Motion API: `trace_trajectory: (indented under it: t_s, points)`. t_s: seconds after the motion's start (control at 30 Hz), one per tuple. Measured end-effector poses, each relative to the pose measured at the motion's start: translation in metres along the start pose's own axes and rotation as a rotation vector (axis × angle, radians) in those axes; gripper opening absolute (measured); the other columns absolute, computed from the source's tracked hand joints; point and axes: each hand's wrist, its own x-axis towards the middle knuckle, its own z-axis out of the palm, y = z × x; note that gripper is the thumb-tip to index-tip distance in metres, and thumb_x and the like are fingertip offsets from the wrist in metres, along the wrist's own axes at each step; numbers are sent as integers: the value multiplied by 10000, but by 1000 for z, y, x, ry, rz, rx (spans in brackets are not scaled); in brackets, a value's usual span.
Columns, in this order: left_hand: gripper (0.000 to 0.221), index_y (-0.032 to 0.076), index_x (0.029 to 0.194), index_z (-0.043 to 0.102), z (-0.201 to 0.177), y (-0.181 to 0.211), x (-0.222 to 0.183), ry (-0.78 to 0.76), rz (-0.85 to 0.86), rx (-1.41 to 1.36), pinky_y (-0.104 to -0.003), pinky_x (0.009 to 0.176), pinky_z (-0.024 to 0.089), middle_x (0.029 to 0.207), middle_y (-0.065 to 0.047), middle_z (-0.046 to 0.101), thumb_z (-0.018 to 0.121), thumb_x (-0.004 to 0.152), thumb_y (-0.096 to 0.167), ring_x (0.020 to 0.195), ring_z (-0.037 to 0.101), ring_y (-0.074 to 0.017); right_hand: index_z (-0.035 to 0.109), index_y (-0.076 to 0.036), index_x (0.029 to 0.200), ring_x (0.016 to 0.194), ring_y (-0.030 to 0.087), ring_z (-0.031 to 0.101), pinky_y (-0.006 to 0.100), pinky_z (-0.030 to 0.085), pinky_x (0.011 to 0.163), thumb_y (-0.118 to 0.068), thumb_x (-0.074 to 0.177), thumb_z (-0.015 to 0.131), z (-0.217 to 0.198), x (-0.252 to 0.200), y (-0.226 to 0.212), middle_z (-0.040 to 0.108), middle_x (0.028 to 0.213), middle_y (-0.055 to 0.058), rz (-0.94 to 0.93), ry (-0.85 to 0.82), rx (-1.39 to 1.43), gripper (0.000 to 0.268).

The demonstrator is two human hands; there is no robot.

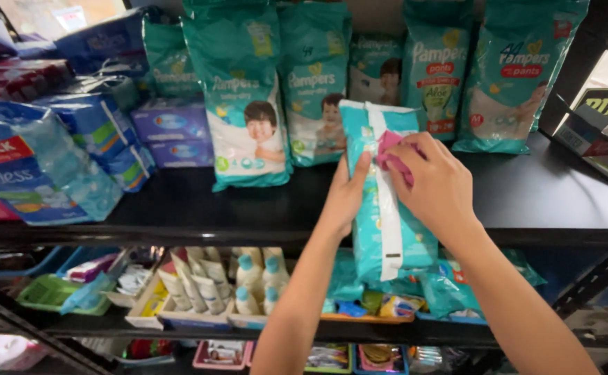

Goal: Wiping down diaper packages on a store shelf with a pink cloth.

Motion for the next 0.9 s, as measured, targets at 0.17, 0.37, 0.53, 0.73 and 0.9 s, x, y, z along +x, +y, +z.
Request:
trace_trajectory:
  t_s: [0.17,0.37,0.53,0.73,0.9]
  points:
    - [627,55,1500,450,1,3,0,-1,-24,3,-353,1031,467,1358,-106,612,538,1029,459,1195,575,-194,720,-102,1023,950,260,679,382,552,745,-154,878,780,6,-2,3,653,1068,55,25,28,-35,166]
    - [604,54,1463,486,0,0,1,14,-41,-4,-349,1030,467,1339,-99,622,537,1023,465,1194,574,-188,727,-115,985,925,272,673,397,554,749,-167,830,777,-8,-12,-9,654,1026,58,6,-67,-1,171]
    - [595,52,1452,495,0,-1,-1,11,-23,8,-345,1042,462,1332,-96,624,533,1028,467,1195,573,-183,719,-112,991,923,276,674,397,551,745,-177,796,773,-18,-22,-11,659,1040,65,-24,-119,35,213]
    - [600,46,1449,500,1,-1,1,27,-22,57,-344,1045,460,1337,-100,630,532,1025,470,1197,578,-182,720,-115,979,862,255,658,392,538,730,-184,796,775,-28,-29,-18,657,1002,44,-26,-174,62,203]
    - [606,45,1460,477,1,1,-1,15,-28,-2,-344,1042,467,1340,-101,627,533,1027,465,1197,584,-183,705,-129,950,859,243,656,379,539,720,-174,774,768,-39,-39,-26,638,997,42,-120,-187,106,192]
